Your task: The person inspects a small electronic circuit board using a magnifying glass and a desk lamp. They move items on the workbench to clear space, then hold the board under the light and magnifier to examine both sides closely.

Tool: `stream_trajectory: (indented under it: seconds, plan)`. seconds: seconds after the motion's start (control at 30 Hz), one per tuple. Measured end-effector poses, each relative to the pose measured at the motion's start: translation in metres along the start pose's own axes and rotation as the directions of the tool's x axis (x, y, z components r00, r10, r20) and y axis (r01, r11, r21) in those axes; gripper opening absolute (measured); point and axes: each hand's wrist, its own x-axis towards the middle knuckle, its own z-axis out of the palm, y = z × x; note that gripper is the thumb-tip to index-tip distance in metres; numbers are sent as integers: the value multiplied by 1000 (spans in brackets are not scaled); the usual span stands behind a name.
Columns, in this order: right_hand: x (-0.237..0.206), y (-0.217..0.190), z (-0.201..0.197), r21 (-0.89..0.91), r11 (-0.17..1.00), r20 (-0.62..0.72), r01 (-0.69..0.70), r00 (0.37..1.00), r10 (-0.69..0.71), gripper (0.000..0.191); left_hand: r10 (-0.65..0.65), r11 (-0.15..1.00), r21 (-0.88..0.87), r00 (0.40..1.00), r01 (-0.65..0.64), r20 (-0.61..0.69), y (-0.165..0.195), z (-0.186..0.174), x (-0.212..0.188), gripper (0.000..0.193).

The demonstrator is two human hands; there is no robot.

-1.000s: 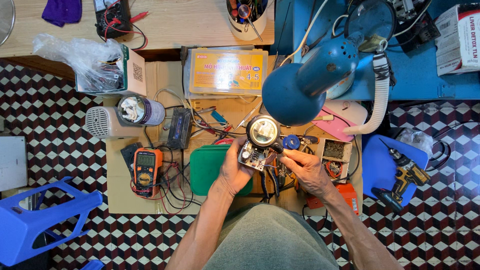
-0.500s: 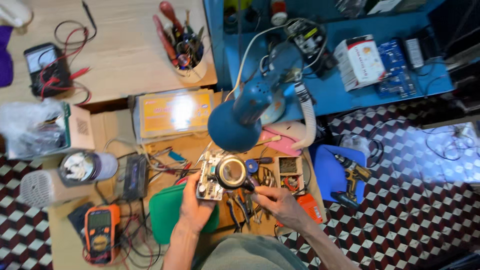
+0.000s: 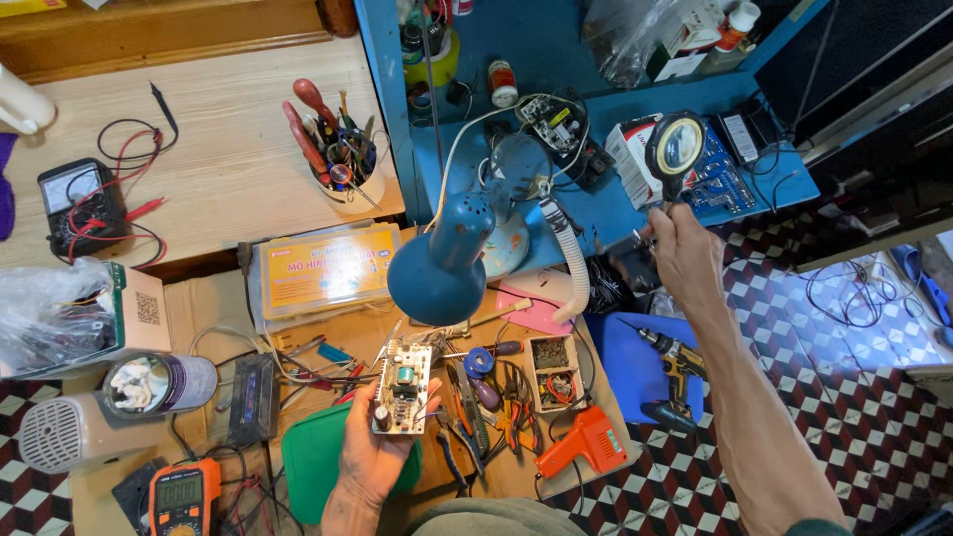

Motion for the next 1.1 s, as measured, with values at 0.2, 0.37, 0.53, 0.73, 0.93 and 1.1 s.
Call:
stream_trajectory:
  seconds: [0.2,0.37,0.53,0.73,0.93,1.1]
  plan:
    - [52,27,45,-18,996,-89,84,992,-86,27,63,998,-8,996,-64,-67,0,-1,-25,58]
    - [76,48,70,165,986,-15,-16,1000,19,24,62,998,-13,997,-62,40,-5,-3,-28,58]
    - [88,66,85,299,954,109,21,992,-56,18,79,996,-44,994,-75,72,-1,-13,-24,54]
    - [-17,29,72,297,933,-174,202,972,-155,24,59,992,-109,998,-56,25,3,-24,-26,51]
    - [-197,-75,120,513,760,510,-399,854,104,27,65,998,-25,985,-62,159,0,-44,-36,50]
    - [-234,-124,147,530,766,590,-362,807,-27,28,8,1000,18,992,-10,126,-2,-53,-50,52]
